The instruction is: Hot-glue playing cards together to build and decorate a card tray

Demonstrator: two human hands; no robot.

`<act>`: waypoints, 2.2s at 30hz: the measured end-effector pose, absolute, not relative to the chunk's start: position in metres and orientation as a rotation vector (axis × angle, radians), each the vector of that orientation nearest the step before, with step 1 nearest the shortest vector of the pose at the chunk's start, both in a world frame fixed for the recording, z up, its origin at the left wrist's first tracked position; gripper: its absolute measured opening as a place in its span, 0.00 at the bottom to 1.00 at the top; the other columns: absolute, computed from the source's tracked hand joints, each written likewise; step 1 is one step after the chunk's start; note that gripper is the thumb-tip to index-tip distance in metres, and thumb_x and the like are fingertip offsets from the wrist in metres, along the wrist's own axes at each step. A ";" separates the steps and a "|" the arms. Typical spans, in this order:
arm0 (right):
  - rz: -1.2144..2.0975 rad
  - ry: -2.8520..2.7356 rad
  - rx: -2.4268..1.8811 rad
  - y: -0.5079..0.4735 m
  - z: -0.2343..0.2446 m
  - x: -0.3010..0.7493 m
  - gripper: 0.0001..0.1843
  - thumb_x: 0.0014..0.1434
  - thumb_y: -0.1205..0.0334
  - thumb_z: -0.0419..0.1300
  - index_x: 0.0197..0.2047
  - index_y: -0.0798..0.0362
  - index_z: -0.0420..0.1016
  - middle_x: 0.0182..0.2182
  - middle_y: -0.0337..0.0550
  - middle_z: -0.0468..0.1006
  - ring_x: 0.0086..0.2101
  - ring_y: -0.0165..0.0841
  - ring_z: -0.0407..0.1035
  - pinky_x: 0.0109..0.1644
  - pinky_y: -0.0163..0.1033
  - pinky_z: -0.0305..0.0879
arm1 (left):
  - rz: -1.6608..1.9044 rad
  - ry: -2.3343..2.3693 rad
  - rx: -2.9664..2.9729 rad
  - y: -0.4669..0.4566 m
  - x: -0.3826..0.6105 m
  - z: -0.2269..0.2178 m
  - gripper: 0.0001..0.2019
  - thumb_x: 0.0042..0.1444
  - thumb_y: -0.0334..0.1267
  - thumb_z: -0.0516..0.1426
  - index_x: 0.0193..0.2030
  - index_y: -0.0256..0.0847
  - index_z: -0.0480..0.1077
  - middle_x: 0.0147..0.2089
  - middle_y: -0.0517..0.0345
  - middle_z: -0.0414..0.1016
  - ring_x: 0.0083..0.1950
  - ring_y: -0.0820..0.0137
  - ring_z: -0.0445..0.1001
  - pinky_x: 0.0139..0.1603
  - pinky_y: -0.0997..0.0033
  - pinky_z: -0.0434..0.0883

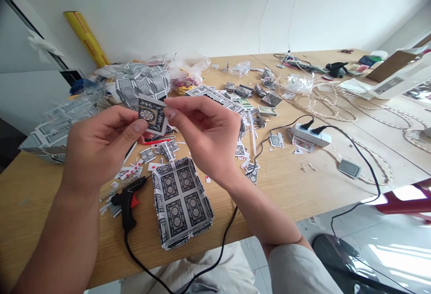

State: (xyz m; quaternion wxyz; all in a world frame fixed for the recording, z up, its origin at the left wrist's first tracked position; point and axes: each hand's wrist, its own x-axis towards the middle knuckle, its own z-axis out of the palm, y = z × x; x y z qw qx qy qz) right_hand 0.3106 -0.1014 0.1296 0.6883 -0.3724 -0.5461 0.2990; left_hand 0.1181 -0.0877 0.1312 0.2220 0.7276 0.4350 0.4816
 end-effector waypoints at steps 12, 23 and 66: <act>0.594 -1.324 -0.776 -0.099 0.125 0.310 0.04 0.65 0.64 0.70 0.43 0.47 0.84 0.40 0.40 0.87 0.40 0.37 0.84 0.47 0.46 0.85 | 1.444 1.179 1.986 -0.087 0.115 0.130 0.06 0.65 0.43 0.68 0.36 0.50 0.82 0.33 0.65 0.84 0.33 0.71 0.81 0.34 0.69 0.78; 0.665 -1.364 -0.787 -0.100 0.125 0.311 0.04 0.67 0.62 0.69 0.45 0.47 0.79 0.41 0.38 0.84 0.42 0.34 0.82 0.50 0.43 0.84 | 1.514 1.145 2.050 -0.086 0.114 0.130 0.09 0.64 0.46 0.69 0.34 0.48 0.81 0.29 0.66 0.81 0.28 0.76 0.77 0.29 0.74 0.75; 1.177 -2.113 -0.793 -0.068 0.111 0.329 0.16 0.57 0.67 0.74 0.50 0.51 0.83 0.50 0.46 0.87 0.52 0.37 0.80 0.55 0.43 0.77 | 0.373 1.216 2.290 -0.067 0.068 0.134 0.22 0.58 0.55 0.70 0.56 0.51 0.84 0.47 0.61 0.89 0.44 0.66 0.86 0.39 0.75 0.79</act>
